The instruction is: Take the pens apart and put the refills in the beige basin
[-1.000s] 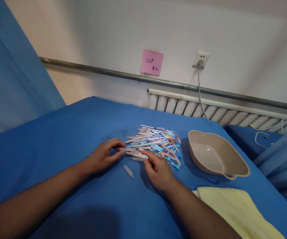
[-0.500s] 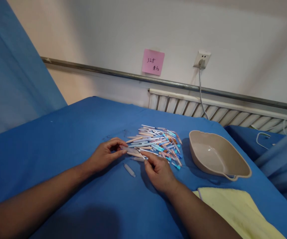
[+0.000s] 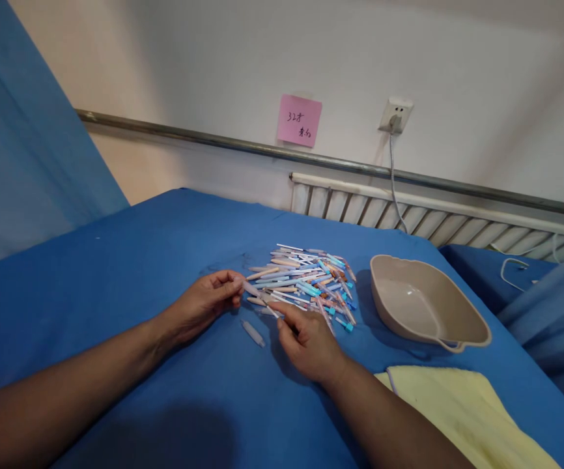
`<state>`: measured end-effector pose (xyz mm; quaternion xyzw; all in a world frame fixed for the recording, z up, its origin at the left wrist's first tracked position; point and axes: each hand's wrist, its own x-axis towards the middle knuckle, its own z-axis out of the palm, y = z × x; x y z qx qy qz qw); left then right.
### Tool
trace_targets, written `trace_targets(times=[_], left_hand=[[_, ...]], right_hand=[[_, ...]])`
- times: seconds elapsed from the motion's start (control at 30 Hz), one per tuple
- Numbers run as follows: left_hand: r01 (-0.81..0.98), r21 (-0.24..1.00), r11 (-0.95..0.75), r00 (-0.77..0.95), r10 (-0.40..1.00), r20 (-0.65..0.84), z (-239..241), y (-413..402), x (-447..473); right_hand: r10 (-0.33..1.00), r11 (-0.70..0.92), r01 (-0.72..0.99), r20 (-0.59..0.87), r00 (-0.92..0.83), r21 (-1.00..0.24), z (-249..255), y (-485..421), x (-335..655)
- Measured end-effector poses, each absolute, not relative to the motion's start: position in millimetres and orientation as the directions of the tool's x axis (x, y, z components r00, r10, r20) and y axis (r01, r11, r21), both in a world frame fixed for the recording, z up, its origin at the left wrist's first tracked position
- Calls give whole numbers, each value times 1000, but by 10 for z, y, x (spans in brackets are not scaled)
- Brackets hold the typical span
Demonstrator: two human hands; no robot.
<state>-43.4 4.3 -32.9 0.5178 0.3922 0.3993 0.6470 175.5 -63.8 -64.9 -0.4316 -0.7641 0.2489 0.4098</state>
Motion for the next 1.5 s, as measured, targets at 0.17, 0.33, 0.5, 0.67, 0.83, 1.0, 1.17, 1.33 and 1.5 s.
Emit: trace_targets(times=[0.17, 0.33, 0.5, 0.67, 0.83, 1.0, 1.17, 1.33, 1.5], left_hand=[[-127, 977, 170, 394, 913, -108, -350, 51, -442], [-129, 973, 191, 423, 898, -120, -373, 42, -440], [-115, 971, 211, 459, 878, -137, -389, 33, -436], [-68, 969, 238, 518, 838, -170, -386, -13, -396], [-8, 983, 183, 548, 823, -149, -367, -124, -308], [32, 992, 125, 583, 804, -120, -356, -266, -213], [63, 997, 54, 575, 814, -81, -372, -329, -178], [64, 996, 64, 588, 804, -89, -401, -358, -145], [71, 996, 56, 608, 789, -87, -418, -359, -124]], right_hand=[[862, 507, 466, 414, -292, -725, -643, -639, 1754], [858, 513, 466, 418, -298, -721, -637, -638, 1754], [861, 507, 468, 405, -307, -724, -638, -644, 1755], [885, 465, 492, 386, -260, -736, -606, -654, 1748], [902, 424, 521, 395, -174, -741, -564, -654, 1739], [915, 398, 508, 367, -165, -764, -561, -678, 1696], [929, 371, 422, 334, -163, -827, -578, -691, 1643], [949, 310, 305, 278, -146, -900, -611, -701, 1611], [960, 274, 278, 244, -138, -921, -636, -720, 1599]])
